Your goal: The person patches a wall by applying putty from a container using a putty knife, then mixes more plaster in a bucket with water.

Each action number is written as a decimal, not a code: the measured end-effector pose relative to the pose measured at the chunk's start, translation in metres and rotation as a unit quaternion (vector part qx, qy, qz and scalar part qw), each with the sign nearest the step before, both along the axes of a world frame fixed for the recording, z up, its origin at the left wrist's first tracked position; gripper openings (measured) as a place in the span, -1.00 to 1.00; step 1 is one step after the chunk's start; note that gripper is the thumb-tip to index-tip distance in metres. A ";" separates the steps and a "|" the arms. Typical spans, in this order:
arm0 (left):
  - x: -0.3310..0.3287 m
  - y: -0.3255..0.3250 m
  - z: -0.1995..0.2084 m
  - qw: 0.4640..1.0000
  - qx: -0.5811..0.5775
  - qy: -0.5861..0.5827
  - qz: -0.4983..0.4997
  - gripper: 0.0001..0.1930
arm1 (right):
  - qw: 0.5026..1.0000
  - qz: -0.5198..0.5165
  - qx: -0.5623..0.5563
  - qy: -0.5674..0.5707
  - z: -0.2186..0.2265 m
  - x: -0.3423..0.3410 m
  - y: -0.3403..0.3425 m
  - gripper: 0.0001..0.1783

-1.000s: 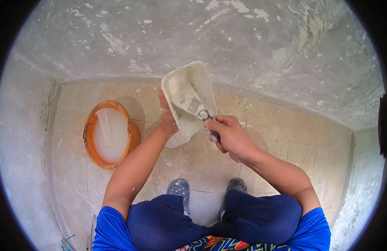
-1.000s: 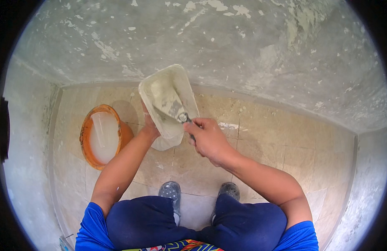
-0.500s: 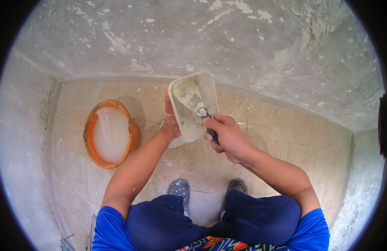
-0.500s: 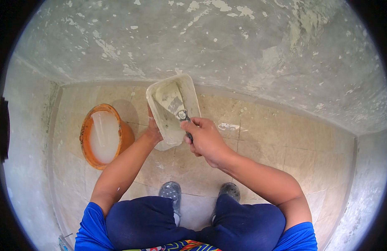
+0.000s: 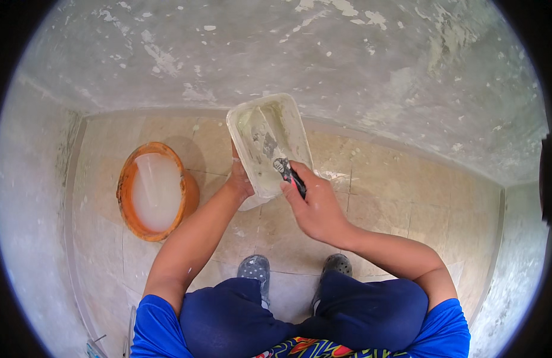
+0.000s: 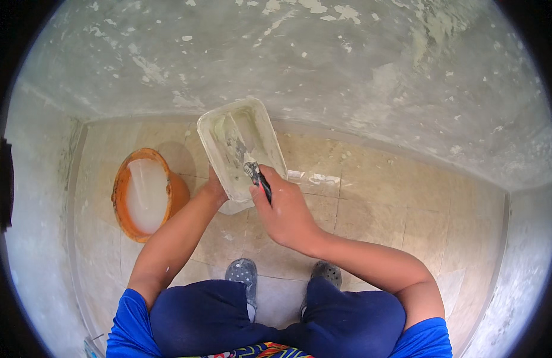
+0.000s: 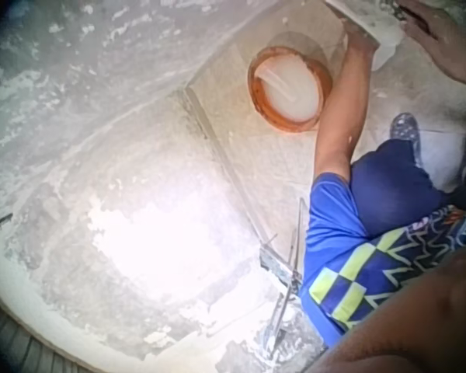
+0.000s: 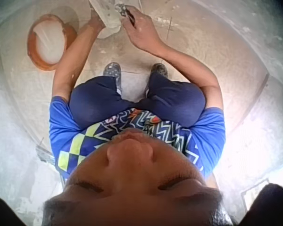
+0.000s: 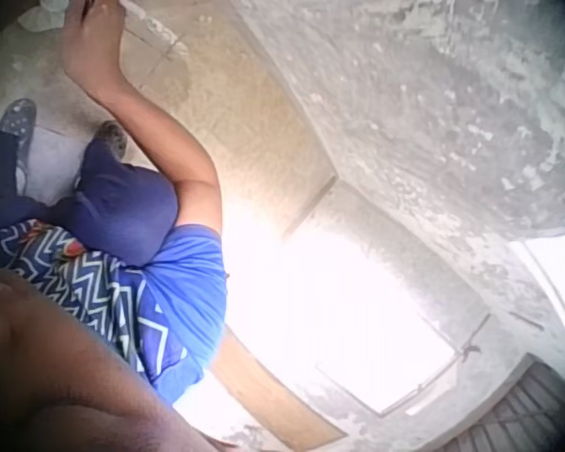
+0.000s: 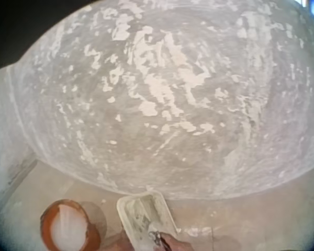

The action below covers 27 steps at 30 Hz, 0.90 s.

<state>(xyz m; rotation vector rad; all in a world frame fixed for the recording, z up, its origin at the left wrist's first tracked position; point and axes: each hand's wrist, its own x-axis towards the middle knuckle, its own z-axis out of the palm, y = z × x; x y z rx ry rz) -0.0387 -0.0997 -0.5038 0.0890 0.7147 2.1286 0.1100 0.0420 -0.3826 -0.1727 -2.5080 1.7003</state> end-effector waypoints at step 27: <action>-0.023 -0.029 -0.001 0.996 0.044 -0.078 0.004 -0.33 | 0.925 0.233 0.297 0.045 0.033 -0.007 0.062 -0.56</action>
